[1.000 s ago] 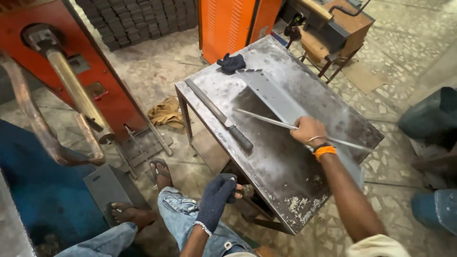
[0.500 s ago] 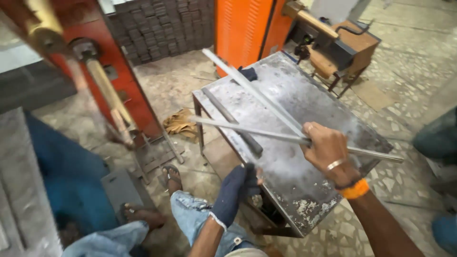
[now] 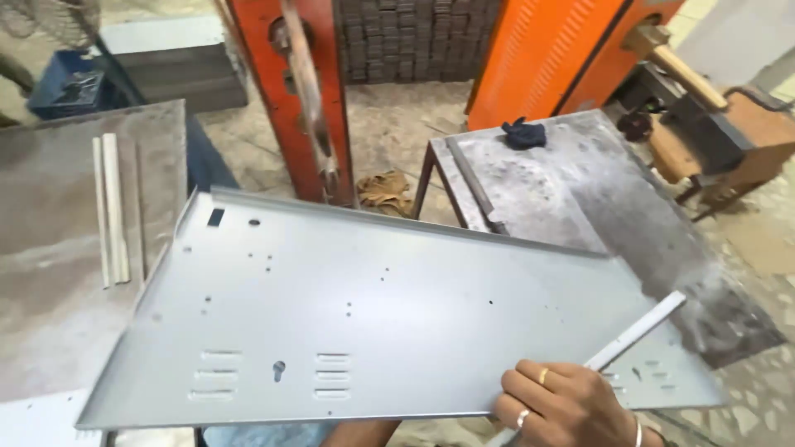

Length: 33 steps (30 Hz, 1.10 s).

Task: The person places a perforated sheet metal panel on a manual bending machine, aligns a metal rod along its edge, and pulls the machine lever down to fold the panel edge. They then remove the finished panel, stack it aside, and repeat the process with another panel.

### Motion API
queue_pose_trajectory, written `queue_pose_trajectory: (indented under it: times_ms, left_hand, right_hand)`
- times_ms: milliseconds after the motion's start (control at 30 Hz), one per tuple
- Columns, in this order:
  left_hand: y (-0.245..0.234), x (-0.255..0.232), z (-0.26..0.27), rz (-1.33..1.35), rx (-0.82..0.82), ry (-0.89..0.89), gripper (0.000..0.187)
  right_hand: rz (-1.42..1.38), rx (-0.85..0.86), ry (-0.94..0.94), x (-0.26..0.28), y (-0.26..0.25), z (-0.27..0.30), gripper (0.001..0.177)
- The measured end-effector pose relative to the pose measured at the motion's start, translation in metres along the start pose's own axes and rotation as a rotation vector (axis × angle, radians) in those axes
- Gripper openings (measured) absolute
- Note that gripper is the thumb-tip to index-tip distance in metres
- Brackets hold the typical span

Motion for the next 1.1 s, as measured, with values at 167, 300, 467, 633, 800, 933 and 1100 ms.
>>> queue_pose_trajectory:
  times_ms: [167,300,467,633,800,933,1100]
  left_hand:
    - [-0.013,-0.011,0.004,-0.003,0.021,0.064,0.046]
    - [-0.075,-0.022,-0.021,-0.012,0.043,0.126,0.046]
    - [-0.164,-0.031,-0.024,-0.027,0.079,0.195,0.047]
    - [-0.088,-0.061,-0.017,-0.029,0.092,0.229,0.05]
    - [-0.021,-0.084,-0.008,-0.039,0.116,0.252,0.053]
    - [-0.013,-0.098,-0.003,-0.073,0.147,0.273,0.056]
    - [-0.014,-0.114,0.005,-0.117,0.171,0.292,0.06]
  right_hand:
    - [0.0,0.056,-0.244,-0.008,0.037,-0.048,0.01]
    - [0.002,0.114,-0.293,-0.034,0.069,-0.099,0.013]
    - [-0.033,0.14,-0.35,-0.043,0.094,-0.117,0.008]
    - [-0.039,0.107,-0.402,-0.042,0.086,-0.121,0.01]
    - [0.025,0.238,-0.353,-0.06,0.117,-0.141,0.006]
    - [-0.012,0.11,-0.33,-0.074,0.148,-0.18,0.014]
    - [0.049,0.052,-0.314,-0.079,0.165,-0.189,0.012]
Point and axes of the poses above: each hand's wrist, its own z-axis away from the middle knuckle, its own y-axis out of the palm, x = y × z, the point moved 4 cm from there along -z, towards the middle knuckle, and after that the axes turned 13 degrees about z, right-handed, at the moved point
